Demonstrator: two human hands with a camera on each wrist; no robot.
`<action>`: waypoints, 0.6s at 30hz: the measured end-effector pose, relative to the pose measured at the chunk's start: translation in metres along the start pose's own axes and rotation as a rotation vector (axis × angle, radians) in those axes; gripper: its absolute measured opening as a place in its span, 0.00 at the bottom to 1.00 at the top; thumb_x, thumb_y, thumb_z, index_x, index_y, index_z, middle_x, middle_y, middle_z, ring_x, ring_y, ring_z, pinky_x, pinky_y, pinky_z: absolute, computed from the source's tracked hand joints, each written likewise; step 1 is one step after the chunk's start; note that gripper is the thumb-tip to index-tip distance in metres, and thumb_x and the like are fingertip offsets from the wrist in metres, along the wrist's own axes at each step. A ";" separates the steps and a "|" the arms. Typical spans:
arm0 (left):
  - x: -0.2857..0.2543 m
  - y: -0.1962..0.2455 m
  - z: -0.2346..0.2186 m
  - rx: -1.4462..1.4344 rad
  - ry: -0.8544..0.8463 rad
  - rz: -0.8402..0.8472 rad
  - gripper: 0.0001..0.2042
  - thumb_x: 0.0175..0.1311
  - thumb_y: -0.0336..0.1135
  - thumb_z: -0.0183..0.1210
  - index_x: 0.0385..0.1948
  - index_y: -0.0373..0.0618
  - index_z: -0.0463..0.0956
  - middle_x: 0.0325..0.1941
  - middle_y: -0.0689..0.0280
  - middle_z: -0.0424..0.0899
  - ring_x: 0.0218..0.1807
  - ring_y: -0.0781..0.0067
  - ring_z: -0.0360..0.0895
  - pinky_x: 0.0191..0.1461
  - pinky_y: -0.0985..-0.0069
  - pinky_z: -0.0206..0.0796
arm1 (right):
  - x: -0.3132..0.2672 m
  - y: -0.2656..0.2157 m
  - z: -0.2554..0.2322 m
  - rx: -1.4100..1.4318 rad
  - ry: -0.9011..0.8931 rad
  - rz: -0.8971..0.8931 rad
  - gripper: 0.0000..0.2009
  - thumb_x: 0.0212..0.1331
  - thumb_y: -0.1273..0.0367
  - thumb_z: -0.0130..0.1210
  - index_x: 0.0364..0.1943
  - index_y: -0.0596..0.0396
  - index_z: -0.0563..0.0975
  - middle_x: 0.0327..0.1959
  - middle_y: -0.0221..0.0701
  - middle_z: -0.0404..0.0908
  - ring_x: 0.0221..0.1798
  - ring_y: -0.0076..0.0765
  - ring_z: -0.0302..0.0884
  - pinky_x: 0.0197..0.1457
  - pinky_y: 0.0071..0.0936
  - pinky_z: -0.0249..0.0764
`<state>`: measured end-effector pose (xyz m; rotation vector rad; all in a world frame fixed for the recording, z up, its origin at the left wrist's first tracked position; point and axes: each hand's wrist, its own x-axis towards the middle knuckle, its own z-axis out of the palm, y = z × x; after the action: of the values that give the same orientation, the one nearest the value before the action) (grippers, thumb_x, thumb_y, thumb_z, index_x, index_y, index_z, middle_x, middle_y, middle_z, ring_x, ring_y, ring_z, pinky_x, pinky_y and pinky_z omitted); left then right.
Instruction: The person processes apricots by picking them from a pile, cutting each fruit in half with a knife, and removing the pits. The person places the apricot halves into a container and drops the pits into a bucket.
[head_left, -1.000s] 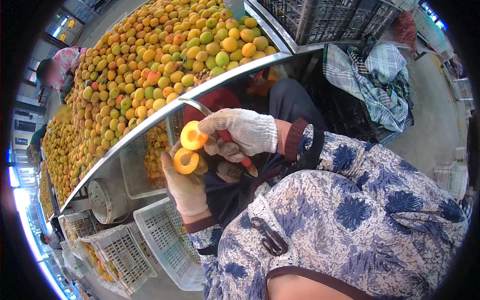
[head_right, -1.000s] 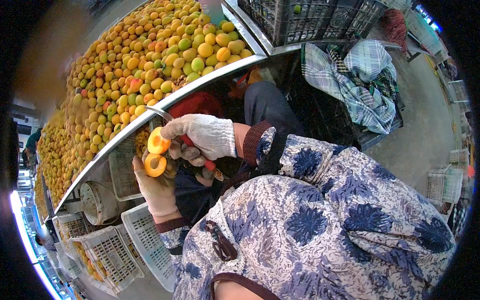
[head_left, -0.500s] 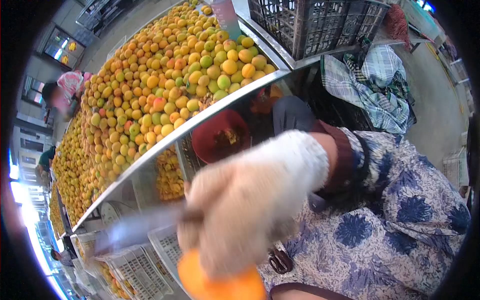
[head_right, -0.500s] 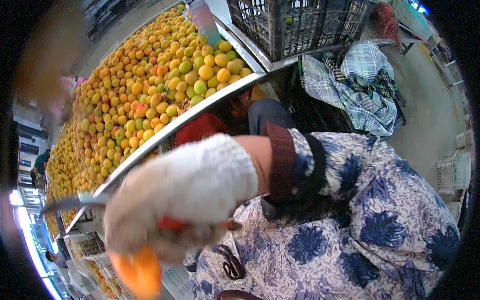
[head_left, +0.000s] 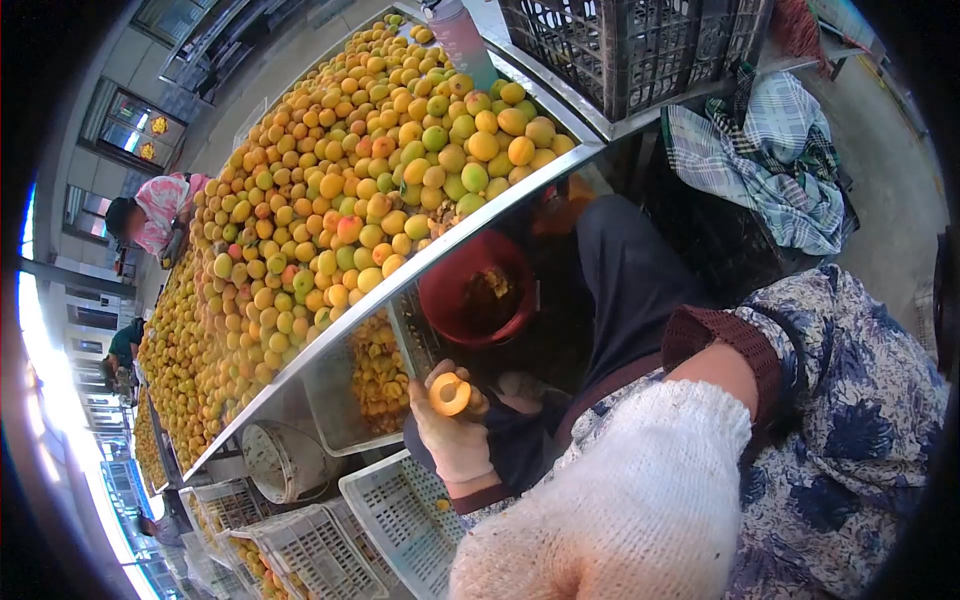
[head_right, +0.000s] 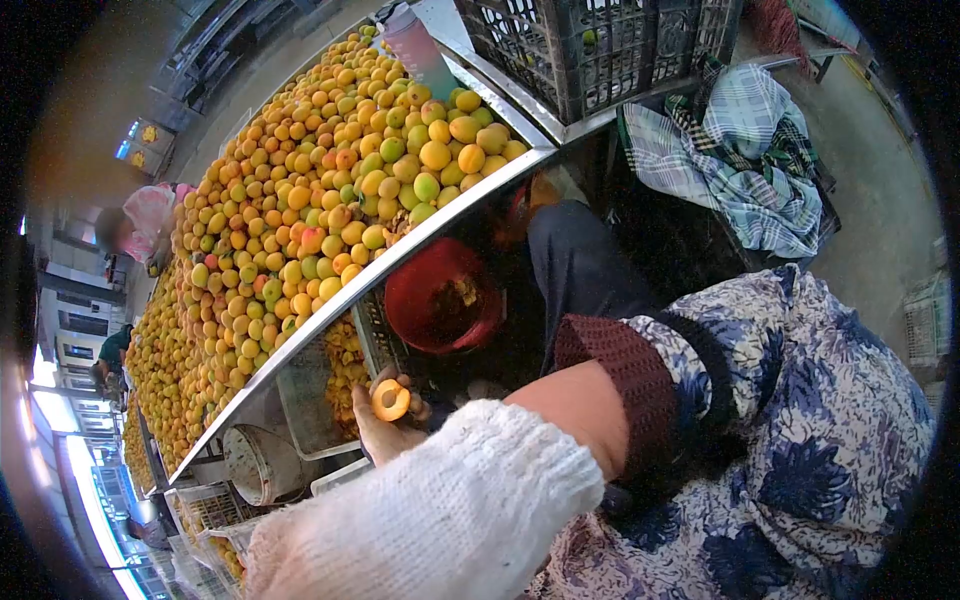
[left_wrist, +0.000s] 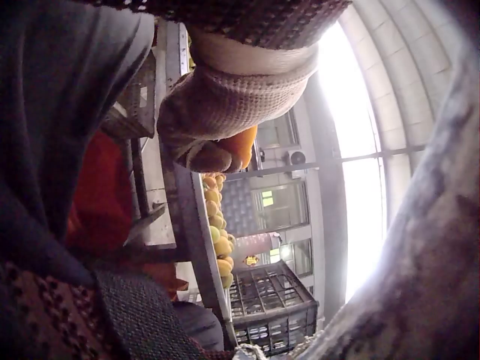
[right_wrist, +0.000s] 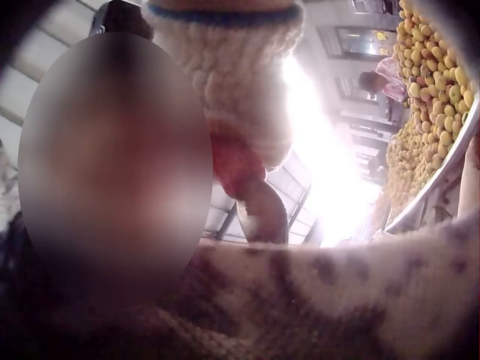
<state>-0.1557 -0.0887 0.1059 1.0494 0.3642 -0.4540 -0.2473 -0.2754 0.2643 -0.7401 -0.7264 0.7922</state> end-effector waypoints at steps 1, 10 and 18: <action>-0.003 0.002 0.003 -0.001 0.016 0.000 0.26 0.73 0.57 0.43 0.47 0.38 0.74 0.36 0.59 0.81 0.29 0.71 0.76 0.31 0.78 0.69 | 0.003 -0.004 -0.009 0.002 0.001 -0.002 0.13 0.60 0.62 0.61 0.41 0.58 0.79 0.29 0.26 0.80 0.33 0.22 0.77 0.33 0.25 0.74; 0.004 -0.002 -0.007 -0.054 -0.096 0.004 0.25 0.74 0.54 0.40 0.47 0.38 0.74 0.36 0.59 0.80 0.29 0.70 0.75 0.30 0.77 0.68 | -0.009 0.003 -0.009 0.010 -0.002 -0.024 0.13 0.60 0.62 0.61 0.41 0.58 0.80 0.29 0.26 0.80 0.34 0.22 0.77 0.34 0.25 0.74; 0.003 0.002 -0.005 -0.095 -0.071 -0.028 0.26 0.74 0.55 0.40 0.48 0.38 0.74 0.37 0.59 0.80 0.28 0.69 0.76 0.30 0.78 0.70 | -0.018 0.015 -0.002 0.002 -0.009 -0.053 0.13 0.60 0.62 0.61 0.41 0.57 0.80 0.30 0.26 0.80 0.35 0.21 0.78 0.35 0.24 0.74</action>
<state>-0.1524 -0.0836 0.1035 0.9341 0.3344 -0.4936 -0.2598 -0.2836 0.2462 -0.7128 -0.7505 0.7488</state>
